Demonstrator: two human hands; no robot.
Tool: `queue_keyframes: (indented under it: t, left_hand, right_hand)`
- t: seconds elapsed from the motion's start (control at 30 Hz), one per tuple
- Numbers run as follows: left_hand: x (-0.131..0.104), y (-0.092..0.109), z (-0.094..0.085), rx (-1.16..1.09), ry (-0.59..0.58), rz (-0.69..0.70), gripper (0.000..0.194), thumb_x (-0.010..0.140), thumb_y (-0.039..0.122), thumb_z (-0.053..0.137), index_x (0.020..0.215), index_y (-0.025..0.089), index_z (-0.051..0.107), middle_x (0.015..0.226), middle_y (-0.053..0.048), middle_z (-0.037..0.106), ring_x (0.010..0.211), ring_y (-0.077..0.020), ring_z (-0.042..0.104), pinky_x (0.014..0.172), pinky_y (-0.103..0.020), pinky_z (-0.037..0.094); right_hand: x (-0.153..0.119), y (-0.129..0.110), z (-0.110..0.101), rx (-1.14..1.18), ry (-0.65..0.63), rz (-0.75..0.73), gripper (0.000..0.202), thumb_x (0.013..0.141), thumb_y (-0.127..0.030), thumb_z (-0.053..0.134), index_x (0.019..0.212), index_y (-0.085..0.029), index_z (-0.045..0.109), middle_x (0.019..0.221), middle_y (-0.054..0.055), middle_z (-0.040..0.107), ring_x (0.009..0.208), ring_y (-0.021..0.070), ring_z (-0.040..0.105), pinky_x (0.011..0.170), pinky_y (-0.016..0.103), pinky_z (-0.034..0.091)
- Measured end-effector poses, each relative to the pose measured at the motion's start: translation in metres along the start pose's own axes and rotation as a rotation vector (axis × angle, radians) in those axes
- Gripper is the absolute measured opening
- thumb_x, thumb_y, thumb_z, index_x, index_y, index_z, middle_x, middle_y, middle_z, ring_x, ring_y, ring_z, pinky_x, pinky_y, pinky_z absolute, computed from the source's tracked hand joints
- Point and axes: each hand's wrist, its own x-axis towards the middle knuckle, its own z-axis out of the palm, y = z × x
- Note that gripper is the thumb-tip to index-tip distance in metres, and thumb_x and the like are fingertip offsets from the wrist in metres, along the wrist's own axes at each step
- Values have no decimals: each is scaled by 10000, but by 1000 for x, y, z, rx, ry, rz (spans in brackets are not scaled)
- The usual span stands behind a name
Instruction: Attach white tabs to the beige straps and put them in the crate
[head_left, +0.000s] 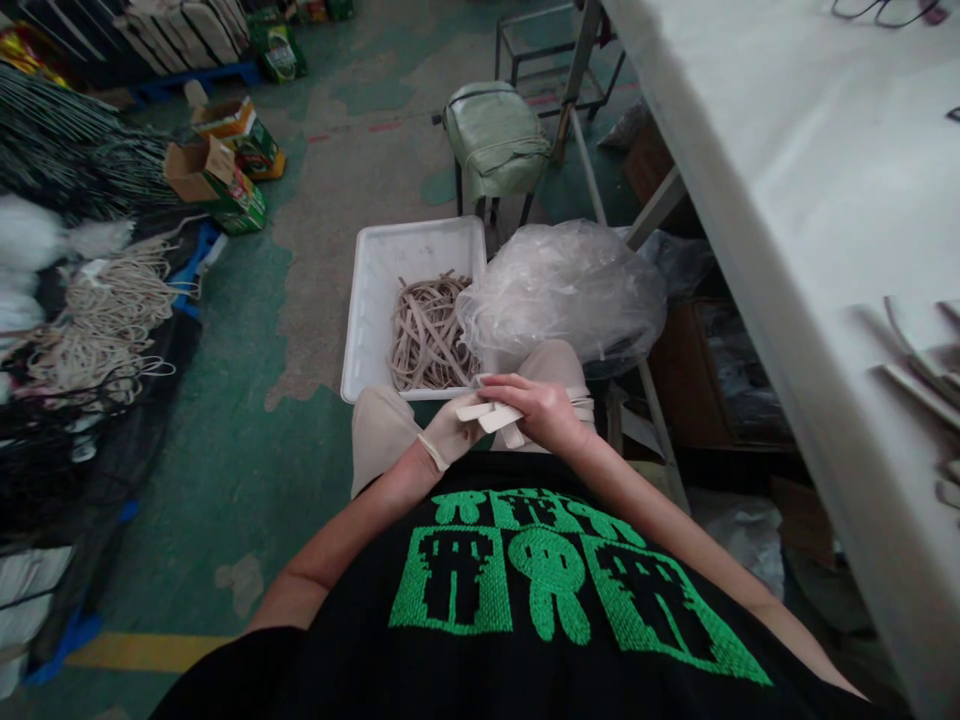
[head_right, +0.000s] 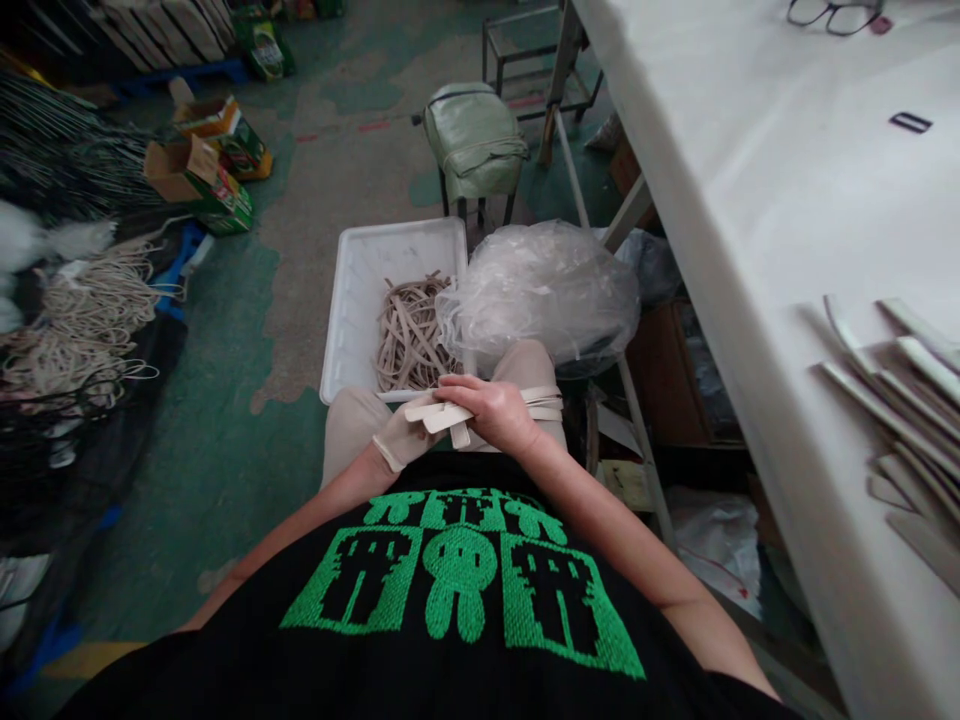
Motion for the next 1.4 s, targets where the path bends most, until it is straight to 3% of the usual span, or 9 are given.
queue_keyframes:
  t: [0.2,0.33,0.47,0.63,0.83,0.97,1.07,1.23,1.4]
  left_hand:
    - [0,0,-8,-63,-150,-191,382,964,461,497,883,144,695,851,-93,728,809,-227,673,891,-439,535]
    - [31,-16,-31,-18,2,-367,574,989,555,389,925,94,727,893,-158,740,807,-264,694,826,-403,539]
    - [71,-13,-45,-103,231,-198,656,1009,549,318,1027,19,704,872,-201,726,796,-239,706,760,-325,556]
    - [95,34,-42,-173,294,73,368,1046,306,358,1204,127,638,703,-31,691,610,-90,651,664,-182,521]
    - [62,42,-25,102,65,260,358,930,256,624,1277,169,634,701,-17,704,506,-85,582,537,-192,471]
    - [32,28,-26,401,-119,286,479,824,396,759,1215,129,688,709,-53,718,522,-115,598,547,-223,461]
    - [19,23,-30,582,-221,254,584,791,505,768,1225,121,693,742,-77,729,545,-135,626,564,-238,462]
    - [15,17,-36,724,-316,138,597,820,537,723,1261,137,682,792,-102,748,574,-157,651,574,-252,472]
    - [11,19,-24,709,-338,160,445,774,433,791,1110,144,750,879,-112,764,769,-210,700,796,-311,525]
  right_hand:
    - [1,-4,-2,-1,119,64,264,855,-147,595,1049,-203,765,944,71,773,811,187,707,701,249,478]
    - [-17,-21,-23,144,158,36,198,875,-226,588,951,-182,765,820,66,757,726,172,688,650,244,453]
    - [-42,-45,-55,359,-12,54,254,904,-386,620,881,-174,759,732,51,746,620,147,657,594,233,451]
    - [-64,-46,-53,613,-282,248,314,875,-488,681,862,-183,758,781,43,761,691,170,687,651,255,517]
    - [-43,-10,-29,821,56,411,481,839,-626,659,867,-155,753,716,39,683,576,140,572,580,267,496]
    - [-9,8,-40,955,322,414,576,835,-602,665,1176,-142,728,559,-53,507,455,82,320,558,270,482]
    - [12,17,-49,970,378,380,658,795,-595,700,1260,-129,689,572,-65,493,464,72,264,538,263,469]
    - [27,18,-58,974,397,300,522,787,-571,714,1130,-179,740,816,3,694,470,46,277,539,232,453]
    - [28,12,-53,870,353,255,404,772,-562,719,891,-179,768,1043,78,757,743,147,620,598,230,484]
